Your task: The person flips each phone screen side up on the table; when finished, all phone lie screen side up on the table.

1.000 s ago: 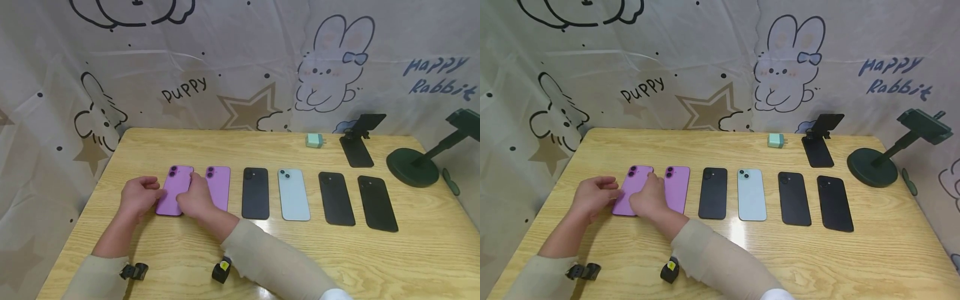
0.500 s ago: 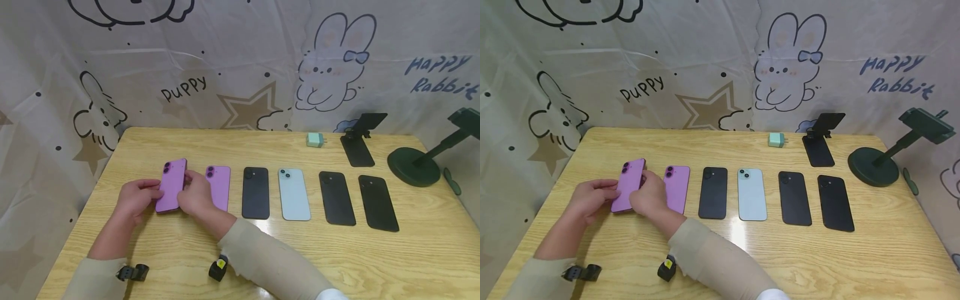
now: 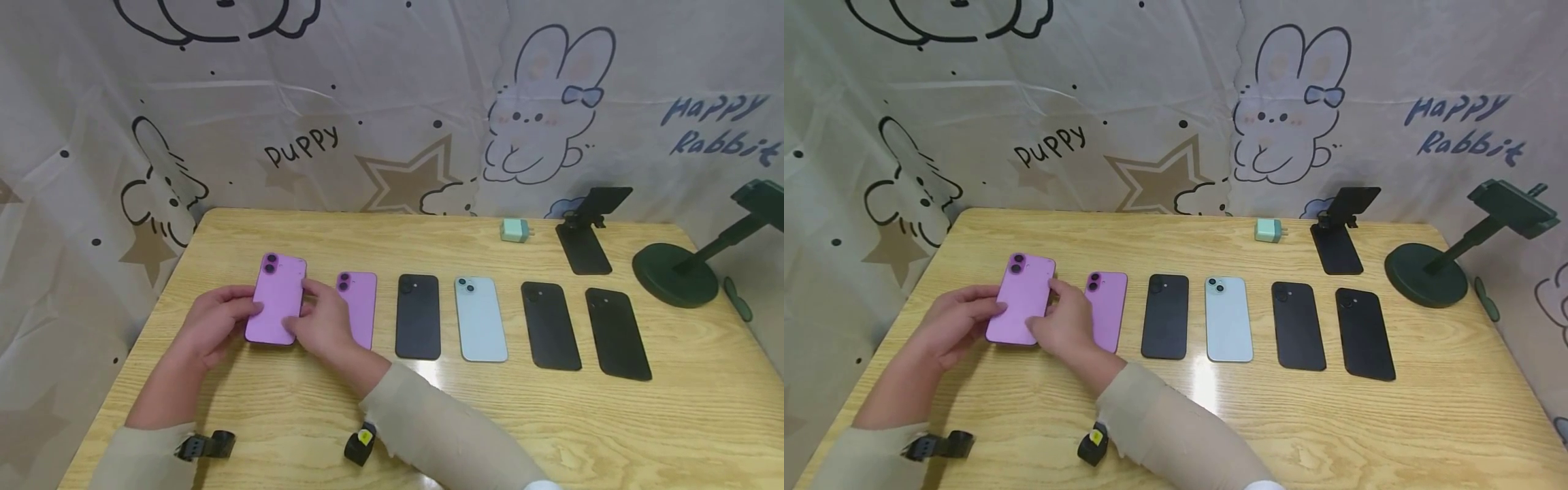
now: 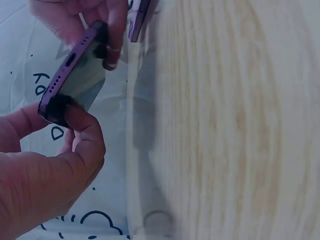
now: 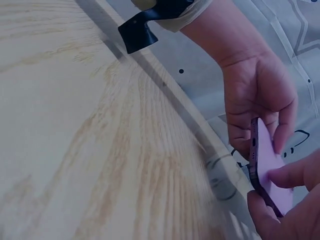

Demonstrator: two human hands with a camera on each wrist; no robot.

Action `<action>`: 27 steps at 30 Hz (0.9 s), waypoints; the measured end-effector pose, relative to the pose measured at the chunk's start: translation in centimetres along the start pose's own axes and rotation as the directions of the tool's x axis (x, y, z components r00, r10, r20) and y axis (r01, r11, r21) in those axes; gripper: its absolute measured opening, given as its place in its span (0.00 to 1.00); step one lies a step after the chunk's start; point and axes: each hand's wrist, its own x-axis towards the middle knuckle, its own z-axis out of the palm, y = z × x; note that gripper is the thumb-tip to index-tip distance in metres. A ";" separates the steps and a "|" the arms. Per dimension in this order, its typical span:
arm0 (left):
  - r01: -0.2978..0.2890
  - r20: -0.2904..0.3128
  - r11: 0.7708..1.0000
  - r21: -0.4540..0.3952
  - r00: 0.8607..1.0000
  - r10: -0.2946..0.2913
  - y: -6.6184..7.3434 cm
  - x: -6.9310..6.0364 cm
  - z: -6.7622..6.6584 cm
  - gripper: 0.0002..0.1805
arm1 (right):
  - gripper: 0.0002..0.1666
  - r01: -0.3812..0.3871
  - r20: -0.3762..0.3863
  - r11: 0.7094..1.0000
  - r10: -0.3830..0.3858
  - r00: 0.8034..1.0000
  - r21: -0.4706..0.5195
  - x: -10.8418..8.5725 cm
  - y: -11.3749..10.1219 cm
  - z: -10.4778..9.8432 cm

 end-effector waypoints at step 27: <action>-0.106 0.095 0.961 0.254 0.992 0.084 0.4 -0.2 0.0 0.25 | 0.41 -0.110 0.347 0.816 -0.115 0.931 0.568 -1.9 0.0 0.2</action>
